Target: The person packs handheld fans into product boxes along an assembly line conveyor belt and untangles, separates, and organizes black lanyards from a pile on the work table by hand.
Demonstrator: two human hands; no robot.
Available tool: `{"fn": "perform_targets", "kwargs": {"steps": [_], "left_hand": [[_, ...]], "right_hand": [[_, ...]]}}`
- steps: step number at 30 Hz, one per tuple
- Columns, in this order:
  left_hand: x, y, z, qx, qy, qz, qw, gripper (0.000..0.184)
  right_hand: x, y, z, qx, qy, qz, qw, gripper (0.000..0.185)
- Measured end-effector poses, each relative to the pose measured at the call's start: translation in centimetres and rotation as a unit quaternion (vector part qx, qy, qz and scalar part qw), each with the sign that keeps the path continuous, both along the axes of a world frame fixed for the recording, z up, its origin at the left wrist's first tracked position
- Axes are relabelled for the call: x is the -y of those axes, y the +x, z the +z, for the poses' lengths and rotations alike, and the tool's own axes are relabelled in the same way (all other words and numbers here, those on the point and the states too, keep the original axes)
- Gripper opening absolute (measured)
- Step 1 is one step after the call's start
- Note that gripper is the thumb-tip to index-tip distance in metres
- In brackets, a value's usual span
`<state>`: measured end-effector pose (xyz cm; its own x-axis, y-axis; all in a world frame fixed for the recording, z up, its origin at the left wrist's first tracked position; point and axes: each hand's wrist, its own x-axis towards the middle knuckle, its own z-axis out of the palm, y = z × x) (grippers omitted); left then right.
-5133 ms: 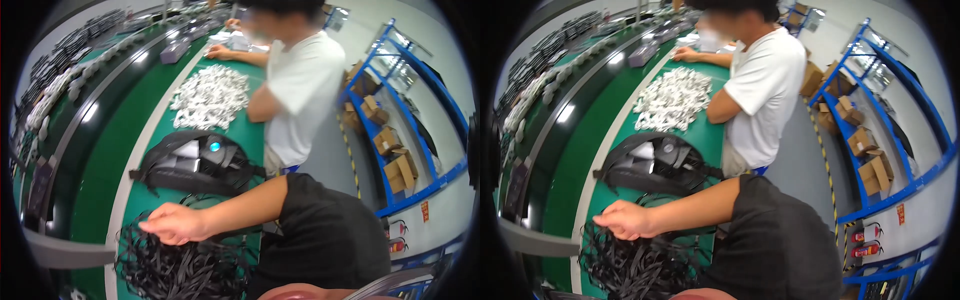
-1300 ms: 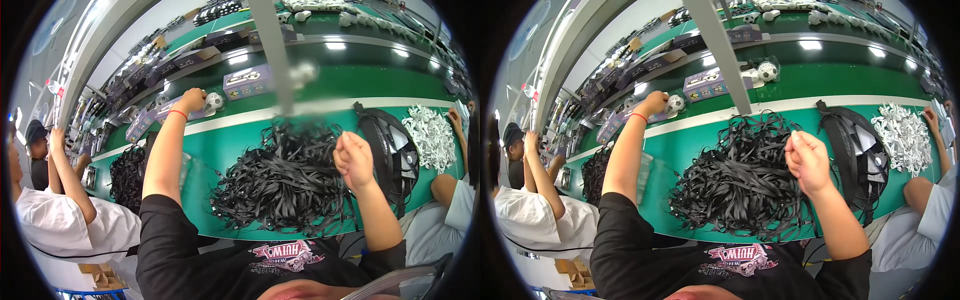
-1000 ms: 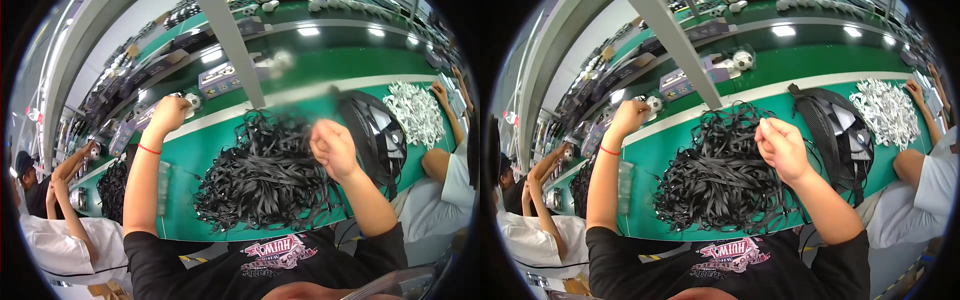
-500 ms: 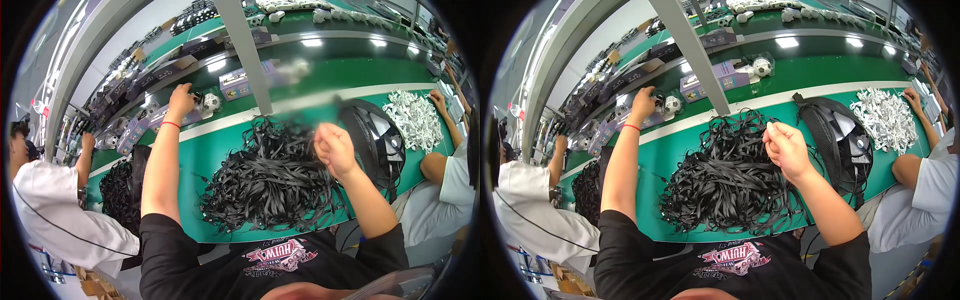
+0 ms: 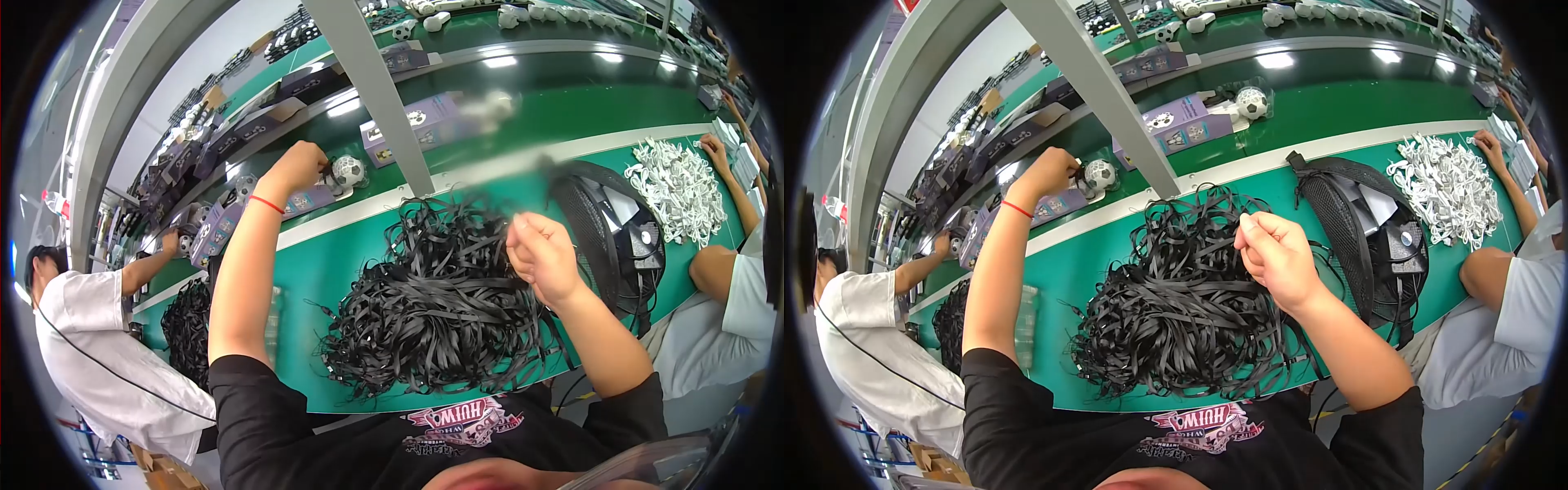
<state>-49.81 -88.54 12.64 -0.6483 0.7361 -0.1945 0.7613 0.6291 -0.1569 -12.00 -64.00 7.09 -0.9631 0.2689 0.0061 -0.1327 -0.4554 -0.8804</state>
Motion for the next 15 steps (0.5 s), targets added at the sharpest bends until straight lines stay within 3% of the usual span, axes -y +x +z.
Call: {"fn": "perform_targets", "kwargs": {"steps": [4, 7, 12, 15], "left_hand": [[-0.8, 0.4, -0.1, -0.031, 0.06, 0.004, 0.998, 0.018], [-0.1, 0.0, -0.8, -0.055, 0.21, -0.075, 0.973, 0.016], [1.2, 2.3, 1.2, -0.157, 0.273, -0.033, 0.949, 0.015], [0.5, 8.0, 3.1, 0.054, 0.176, 0.022, 0.983, 0.016]], "right_hand": [[-0.1, 0.2, 0.3, 0.0, -0.003, -0.003, 1.0, 0.032], [-0.2, 0.3, 0.3, -0.007, -0.006, 0.002, 1.0, 0.032], [-0.2, 0.3, 0.4, -0.003, -0.01, 0.007, 1.0, 0.032], [-0.1, 0.5, 0.6, -0.007, -0.013, 0.016, 1.0, 0.031]]}}
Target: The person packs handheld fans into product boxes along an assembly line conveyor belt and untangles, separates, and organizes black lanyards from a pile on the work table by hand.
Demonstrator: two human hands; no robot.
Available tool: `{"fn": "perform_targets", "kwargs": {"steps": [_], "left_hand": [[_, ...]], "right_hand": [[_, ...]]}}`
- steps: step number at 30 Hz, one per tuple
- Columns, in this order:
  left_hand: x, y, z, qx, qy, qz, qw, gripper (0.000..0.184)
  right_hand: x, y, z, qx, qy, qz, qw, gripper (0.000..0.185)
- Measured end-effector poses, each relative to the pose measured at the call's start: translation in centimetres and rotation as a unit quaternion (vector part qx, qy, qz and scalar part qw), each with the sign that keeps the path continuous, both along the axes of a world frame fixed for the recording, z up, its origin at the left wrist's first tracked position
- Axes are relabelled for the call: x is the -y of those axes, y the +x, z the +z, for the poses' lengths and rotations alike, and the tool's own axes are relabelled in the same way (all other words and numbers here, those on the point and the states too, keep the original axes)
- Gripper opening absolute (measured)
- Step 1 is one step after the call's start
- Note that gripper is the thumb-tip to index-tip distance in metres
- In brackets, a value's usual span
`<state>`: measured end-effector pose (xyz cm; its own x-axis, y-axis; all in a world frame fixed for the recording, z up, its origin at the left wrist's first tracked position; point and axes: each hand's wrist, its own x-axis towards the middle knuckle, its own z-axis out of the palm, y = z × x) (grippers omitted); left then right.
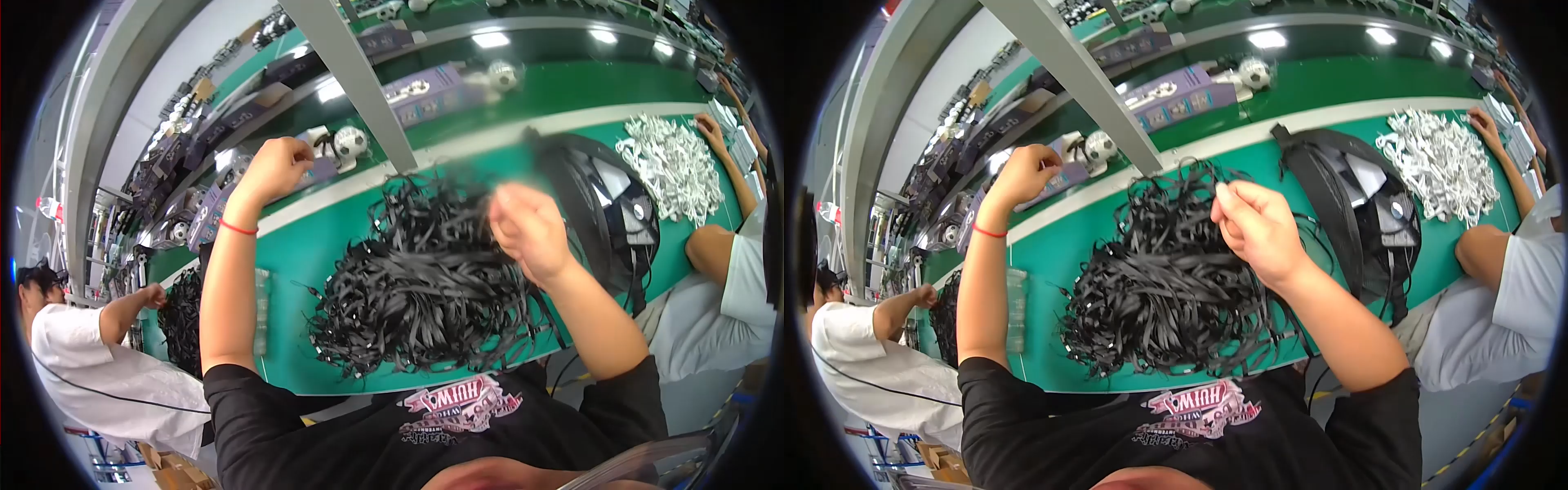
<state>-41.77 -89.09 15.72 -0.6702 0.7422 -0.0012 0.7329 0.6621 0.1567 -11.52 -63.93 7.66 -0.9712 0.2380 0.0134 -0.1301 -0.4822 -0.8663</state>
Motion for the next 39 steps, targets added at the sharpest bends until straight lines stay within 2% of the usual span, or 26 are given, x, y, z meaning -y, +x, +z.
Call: {"fn": "perform_targets", "kwargs": {"steps": [1, 3, 4, 6, 9, 13, 15, 17, 18, 19, 20, 21, 22, 23, 24, 25, 27, 30, 31, 33, 34, 37, 39], "left_hand": [[-0.4, 2.4, 0.4, 0.013, -0.005, -0.002, 1.0, 0.016], [-1.3, 6.7, 0.8, 0.183, 0.049, -0.097, 0.977, 0.017], [-1.7, 8.3, 0.1, 0.187, 0.051, -0.098, 0.976, 0.017], [-2.9, 11.0, -0.7, 0.099, 0.073, -0.223, 0.967, 0.015], [-4.3, 13.0, -2.9, 0.064, 0.126, -0.202, 0.969, 0.015], [-5.0, 12.4, -3.4, 0.049, 0.177, -0.174, 0.967, 0.014], [-5.2, 12.5, -2.3, 0.05, 0.19, -0.176, 0.965, 0.014], [-5.1, 13.5, 1.3, 0.118, 0.328, -0.143, 0.926, 0.016], [-4.7, 14.0, 3.0, 0.153, 0.395, -0.12, 0.898, 0.017], [-4.7, 15.0, 4.4, 0.149, 0.399, -0.12, 0.897, 0.017], [-5.1, 16.2, 5.7, 0.247, 0.472, -0.121, 0.838, 0.017], [-5.2, 17.4, 7.2, 0.342, 0.534, -0.122, 0.763, 0.017], [-4.9, 18.3, 9.0, 0.34, 0.536, -0.123, 0.763, 0.017], [-4.7, 19.3, 10.8, 0.393, 0.559, -0.117, 0.72, 0.015], [-4.4, 19.8, 12.0, 0.444, 0.579, -0.111, 0.675, 0.013], [-3.6, 18.9, 12.9, 0.44, 0.582, -0.113, 0.675, 0.013], [-0.8, 15.7, 15.4, 0.515, 0.554, -0.235, 0.61, 0.009], [3.8, 13.8, 17.1, 0.448, 0.6, -0.195, 0.634, 0.014], [5.4, 13.2, 17.6, 0.447, 0.603, -0.19, 0.633, 0.014], [8.4, 12.1, 18.8, 0.445, 0.651, -0.212, 0.578, 0.016], [9.8, 11.4, 19.2, 0.444, 0.651, -0.211, 0.579, 0.016], [15.5, 8.8, 20.6, 0.38, 0.69, -0.251, 0.563, 0.019], [19.9, 6.2, 21.2, 0.33, 0.765, -0.253, 0.493, 0.02]], "right_hand": [[0.2, 0.3, -0.3, 0.013, -0.005, -0.002, 1.0, 0.031], [0.1, 0.2, -0.8, -0.029, -0.017, -0.011, 0.999, 0.029], [0.2, 0.1, -0.9, -0.054, -0.02, -0.015, 0.998, 0.028], [0.5, -0.2, -0.8, -0.041, -0.015, -0.03, 0.999, 0.027], [0.3, -0.4, -1.2, -0.024, -0.01, -0.065, 0.998, 0.025], [-0.2, -0.6, -2.0, -0.024, 0.014, -0.049, 0.998, 0.018], [0.1, -0.3, -1.6, -0.032, 0.089, -0.061, 0.994, 0.017], [1.0, -0.3, 1.1, -0.046, 0.137, -0.07, 0.987, 0.018], [1.9, -0.2, 2.5, -0.054, 0.118, -0.026, 0.991, 0.02], [3.2, -0.2, 4.3, -0.059, 0.098, 0.02, 0.993, 0.022], [4.6, -0.6, 6.1, -0.061, 0.101, 0.023, 0.993, 0.022], [6.2, -1.2, 8.0, -0.119, 0.2, 0.001, 0.973, 0.024], [7.4, -1.9, 9.2, -0.176, 0.295, -0.023, 0.939, 0.026], [8.0, -2.7, 9.6, -0.179, 0.298, -0.023, 0.937, 0.026], [8.6, -3.7, 9.8, -0.154, 0.305, 0.025, 0.94, 0.025], [9.0, -4.7, 9.9, -0.13, 0.311, 0.073, 0.939, 0.025], [9.4, -5.5, 10.8, -0.108, 0.319, 0.126, 0.933, 0.025], [8.6, -4.8, 12.1, -0.063, 0.28, 0.264, 0.921, 0.024], [8.4, -5.1, 11.9, -0.061, 0.279, 0.27, 0.919, 0.024], [8.1, -6.0, 11.1, 0.002, 0.32, 0.337, 0.885, 0.024], [7.8, -6.4, 10.8, 0.031, 0.341, 0.368, 0.865, 0.024], [6.2, -7.4, 9.0, 0.075, 0.388, 0.355, 0.847, 0.025], [5.7, -8.0, 8.8, 0.099, 0.408, 0.344, 0.84, 0.025]]}}
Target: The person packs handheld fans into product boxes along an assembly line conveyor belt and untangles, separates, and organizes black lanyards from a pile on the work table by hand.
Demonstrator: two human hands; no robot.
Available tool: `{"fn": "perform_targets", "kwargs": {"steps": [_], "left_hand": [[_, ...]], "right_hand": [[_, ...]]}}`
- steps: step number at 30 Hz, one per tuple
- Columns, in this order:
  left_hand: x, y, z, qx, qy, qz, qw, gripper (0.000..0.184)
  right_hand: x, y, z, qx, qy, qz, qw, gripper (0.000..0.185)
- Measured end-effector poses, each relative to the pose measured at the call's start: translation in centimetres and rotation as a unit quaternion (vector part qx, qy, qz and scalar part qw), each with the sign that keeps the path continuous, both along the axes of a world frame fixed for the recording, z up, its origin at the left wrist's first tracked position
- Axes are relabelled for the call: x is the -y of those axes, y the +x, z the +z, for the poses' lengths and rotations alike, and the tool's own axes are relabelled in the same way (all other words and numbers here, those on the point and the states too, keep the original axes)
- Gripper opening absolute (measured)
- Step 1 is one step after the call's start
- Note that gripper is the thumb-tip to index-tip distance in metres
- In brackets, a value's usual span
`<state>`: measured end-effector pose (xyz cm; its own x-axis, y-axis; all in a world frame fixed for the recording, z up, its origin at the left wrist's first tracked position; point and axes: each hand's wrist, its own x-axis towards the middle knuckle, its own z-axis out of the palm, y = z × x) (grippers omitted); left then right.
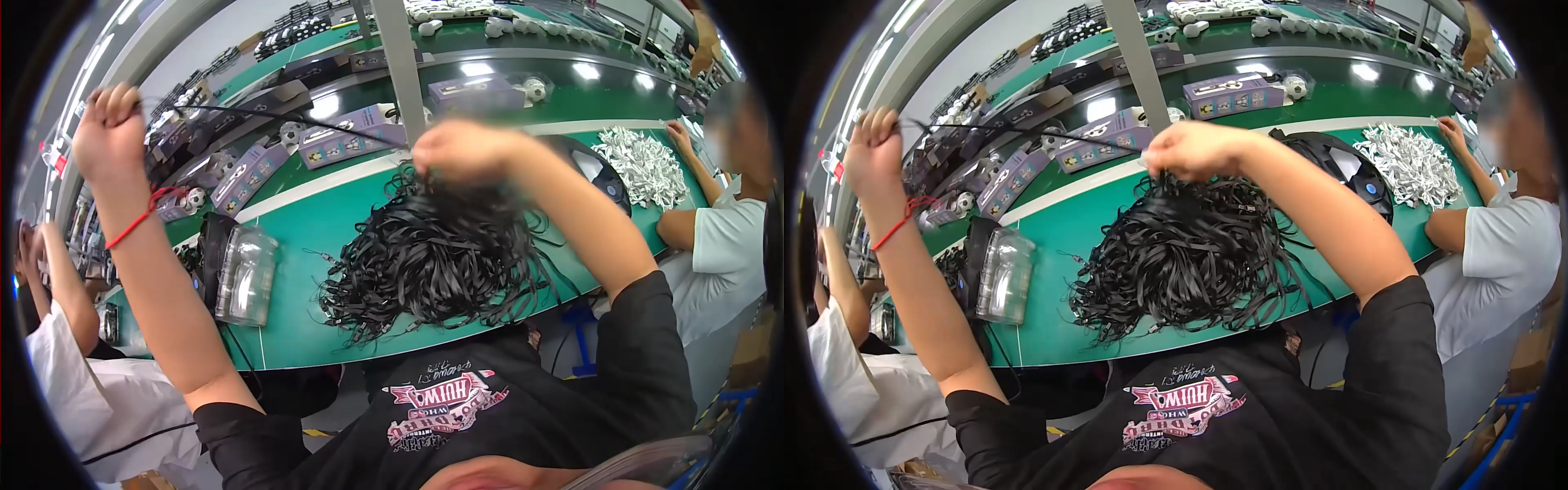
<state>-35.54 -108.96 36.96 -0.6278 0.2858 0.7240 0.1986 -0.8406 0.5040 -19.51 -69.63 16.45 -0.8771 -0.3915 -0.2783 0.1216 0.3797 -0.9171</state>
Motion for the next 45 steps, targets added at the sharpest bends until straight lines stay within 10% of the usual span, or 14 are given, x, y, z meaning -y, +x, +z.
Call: {"fn": "perform_targets", "kwargs": {"steps": [3, 8, 12, 21, 25, 29, 38, 41, 45], "left_hand": [[2.1, -1.8, -0.9, 0.069, -0.009, 0.063, 0.996, 0.02], [-4.9, -0.7, -5.7, 0.074, -0.203, -0.055, 0.975, 0.02], [-15.3, 5.6, -9.2, 0.114, -0.264, 0.079, 0.955, 0.028], [-18.3, 2.9, -11.7, 0.132, -0.327, -0.287, 0.891, 0.026], [-18.4, 3.1, -10.3, 0.099, -0.281, -0.212, 0.931, 0.022], [-17.8, 3.0, -8.7, 0.076, -0.237, -0.109, 0.962, 0.019], [-14.5, 2.6, -9.8, 0.126, -0.22, -0.031, 0.967, 0.015], [-14.4, 2.0, -10.3, 0.133, -0.191, -0.034, 0.972, 0.015], [-13.0, 0.7, -11.1, 0.129, -0.175, -0.023, 0.976, 0.016]], "right_hand": [[-1.2, -0.6, 1.2, -0.109, -0.066, -0.216, 0.968, 0.027], [0.6, 0.0, 9.2, -0.242, -0.065, -0.158, 0.955, 0.028], [4.2, -0.5, 13.8, -0.334, 0.046, -0.156, 0.929, 0.029], [3.1, -2.1, 11.4, -0.458, 0.178, -0.214, 0.844, 0.03], [4.1, -2.1, 7.0, -0.223, -0.195, -0.143, 0.944, 0.032], [6.1, -4.1, 4.6, -0.09, -0.307, 0.066, 0.945, 0.031], [7.9, -7.9, 3.6, -0.272, -0.208, -0.144, 0.929, 0.026], [8.6, -7.8, 2.8, -0.087, -0.373, 0.04, 0.923, 0.026], [9.0, -6.8, 2.3, -0.071, -0.366, -0.028, 0.927, 0.026]]}}
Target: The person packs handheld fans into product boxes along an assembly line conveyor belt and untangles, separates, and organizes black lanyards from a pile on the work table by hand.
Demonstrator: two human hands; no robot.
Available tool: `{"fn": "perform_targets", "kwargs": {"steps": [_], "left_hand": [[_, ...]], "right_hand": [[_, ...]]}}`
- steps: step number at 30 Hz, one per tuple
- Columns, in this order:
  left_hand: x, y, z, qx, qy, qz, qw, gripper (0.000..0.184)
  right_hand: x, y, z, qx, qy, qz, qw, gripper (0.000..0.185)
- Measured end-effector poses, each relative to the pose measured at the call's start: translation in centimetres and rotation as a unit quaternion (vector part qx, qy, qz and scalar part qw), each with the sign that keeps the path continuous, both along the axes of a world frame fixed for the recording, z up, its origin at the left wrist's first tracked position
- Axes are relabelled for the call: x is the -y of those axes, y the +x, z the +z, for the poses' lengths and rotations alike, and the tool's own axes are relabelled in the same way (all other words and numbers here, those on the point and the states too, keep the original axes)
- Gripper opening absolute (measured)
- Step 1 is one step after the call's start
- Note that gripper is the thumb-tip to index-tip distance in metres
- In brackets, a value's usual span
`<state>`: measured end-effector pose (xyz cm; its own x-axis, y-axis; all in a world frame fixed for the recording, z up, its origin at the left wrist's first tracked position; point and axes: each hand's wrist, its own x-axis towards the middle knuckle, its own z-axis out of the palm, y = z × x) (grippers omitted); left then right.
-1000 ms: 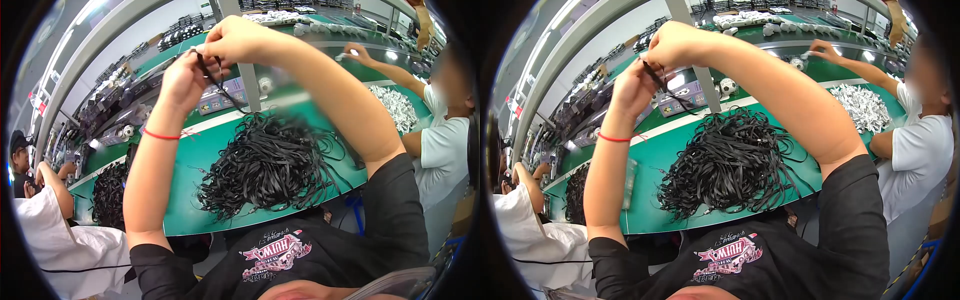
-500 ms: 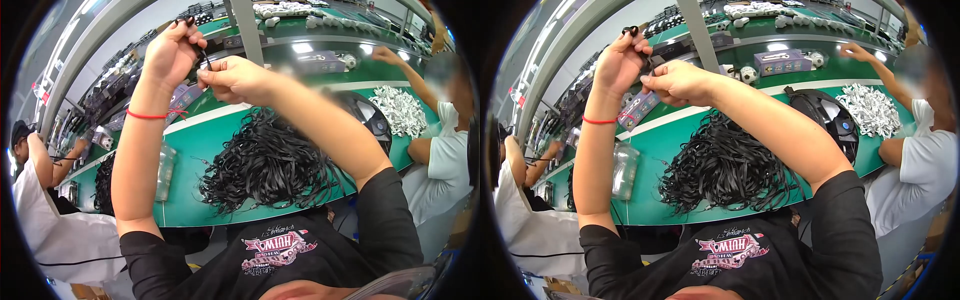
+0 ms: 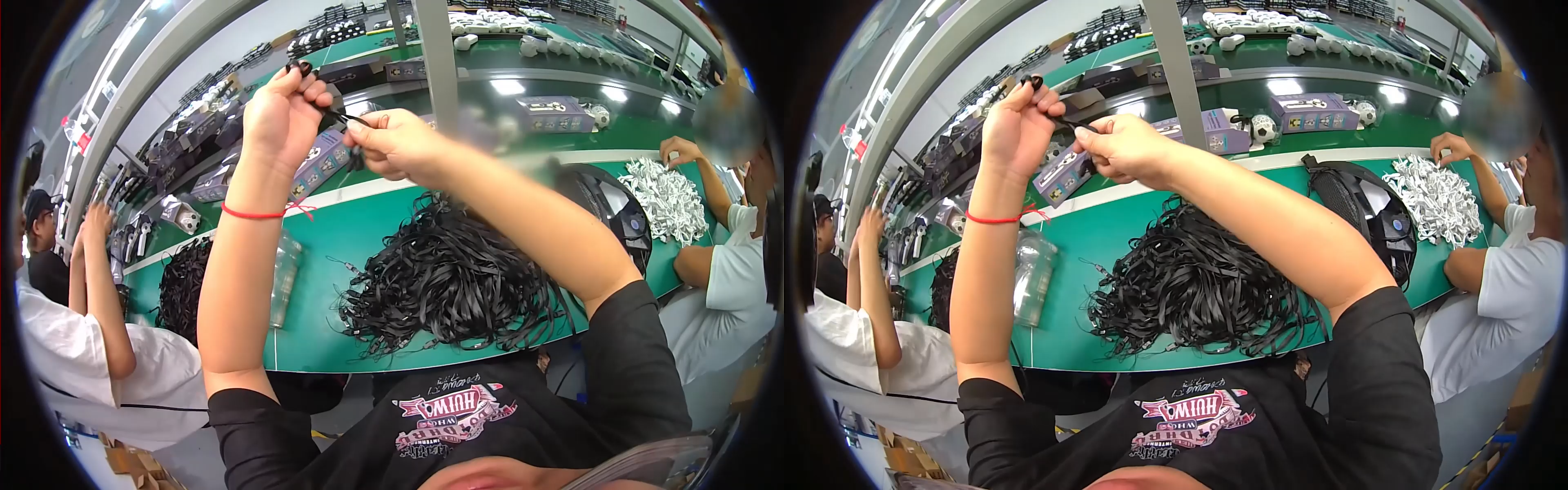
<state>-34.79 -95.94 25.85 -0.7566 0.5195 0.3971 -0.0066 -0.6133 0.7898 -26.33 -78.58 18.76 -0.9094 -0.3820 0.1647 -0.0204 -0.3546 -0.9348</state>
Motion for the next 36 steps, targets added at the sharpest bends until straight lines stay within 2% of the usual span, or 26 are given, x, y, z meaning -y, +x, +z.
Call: {"fn": "perform_targets", "kwargs": {"steps": [1, 2, 4, 5, 8, 9, 12, 13, 15, 17, 20, 23, 24, 27, 28, 29, 32, 34, 35, 36], "left_hand": [[0.4, -0.4, -0.4, -0.003, 0.0, 0.006, 1.0, 0.017], [0.4, -0.1, -0.8, 0.0, -0.002, 0.004, 1.0, 0.017], [0.3, 0.6, -1.9, 0.005, -0.062, 0.026, 0.998, 0.018], [0.0, 1.2, -2.7, 0.009, -0.094, 0.034, 0.995, 0.019], [-2.3, 3.9, -5.5, 0.067, -0.122, -0.006, 0.99, 0.021], [-3.4, 4.9, -6.2, 0.093, -0.13, -0.024, 0.987, 0.022], [-6.9, 9.0, -7.0, 0.148, -0.113, -0.031, 0.982, 0.024], [-7.6, 10.1, -7.2, 0.176, -0.104, -0.021, 0.979, 0.025], [-8.3, 6.5, -11.7, 0.195, 0.006, 0.011, 0.981, 0.027], [-9.0, 8.2, -12.4, 0.283, -0.021, 0.05, 0.958, 0.025], [-9.9, 8.9, -13.1, 0.324, -0.011, 0.113, 0.939, 0.029], [-11.3, 7.8, -14.2, 0.326, -0.045, 0.097, 0.939, 0.026], [-11.9, 7.4, -14.6, 0.327, -0.047, 0.096, 0.939, 0.026], [-14.6, 8.9, -12.3, 0.301, -0.123, -0.044, 0.945, 0.029], [-15.1, 8.8, -12.9, 0.305, -0.16, -0.051, 0.938, 0.031], [-15.3, 8.8, -13.5, 0.305, -0.197, -0.06, 0.93, 0.035], [-15.1, 10.1, -14.3, 0.302, -0.126, -0.124, 0.937, 0.038], [-14.2, 11.6, -14.9, 0.307, -0.103, -0.104, 0.94, 0.042], [-13.3, 11.2, -16.1, 0.286, -0.055, -0.148, 0.945, 0.043], [-13.3, 11.9, -15.3, 0.316, -0.045, -0.142, 0.937, 0.045]], "right_hand": [[-0.3, 0.1, 0.1, 0.001, -0.002, -0.002, 1.0, 0.026], [-1.2, 0.0, 0.1, -0.051, 0.097, -0.043, 0.993, 0.027], [-2.9, 0.0, 0.0, -0.148, 0.289, -0.123, 0.938, 0.031], [-3.2, 0.5, -0.1, -0.141, 0.287, -0.129, 0.939, 0.031], [-3.7, 1.6, 0.9, -0.293, 0.349, -0.186, 0.87, 0.025], [-4.0, 2.1, 1.4, -0.291, 0.356, -0.193, 0.867, 0.025], [-4.7, 4.0, 1.3, -0.412, 0.516, -0.183, 0.728, 0.02], [-5.2, 4.9, 0.8, -0.41, 0.518, -0.179, 0.729, 0.02], [-4.1, 5.4, 0.4, -0.379, 0.646, -0.261, 0.608, 0.02], [-2.9, 6.3, -1.3, -0.318, 0.692, -0.252, 0.597, 0.021], [-2.7, 5.8, -3.4, -0.333, 0.689, -0.264, 0.588, 0.016], [-4.2, 5.8, -3.3, -0.266, 0.701, -0.149, 0.645, 0.014], [-4.9, 5.6, -3.2, -0.264, 0.7, -0.15, 0.647, 0.014], [-7.8, 5.9, -0.3, -0.268, 0.761, -0.118, 0.579, 0.016], [-8.7, 5.9, -0.3, -0.26, 0.765, -0.126, 0.576, 0.016], [-9.4, 6.0, -0.4, -0.271, 0.739, -0.126, 0.604, 0.018], [-10.7, 7.6, -0.8, -0.26, 0.691, -0.18, 0.65, 0.022], [-10.8, 8.7, -1.8, -0.291, 0.649, -0.2, 0.674, 0.016], [-10.5, 8.9, -2.7, -0.317, 0.608, -0.242, 0.687, 0.014], [-9.9, 8.3, -4.2, -0.368, 0.585, -0.276, 0.669, 0.014]]}}
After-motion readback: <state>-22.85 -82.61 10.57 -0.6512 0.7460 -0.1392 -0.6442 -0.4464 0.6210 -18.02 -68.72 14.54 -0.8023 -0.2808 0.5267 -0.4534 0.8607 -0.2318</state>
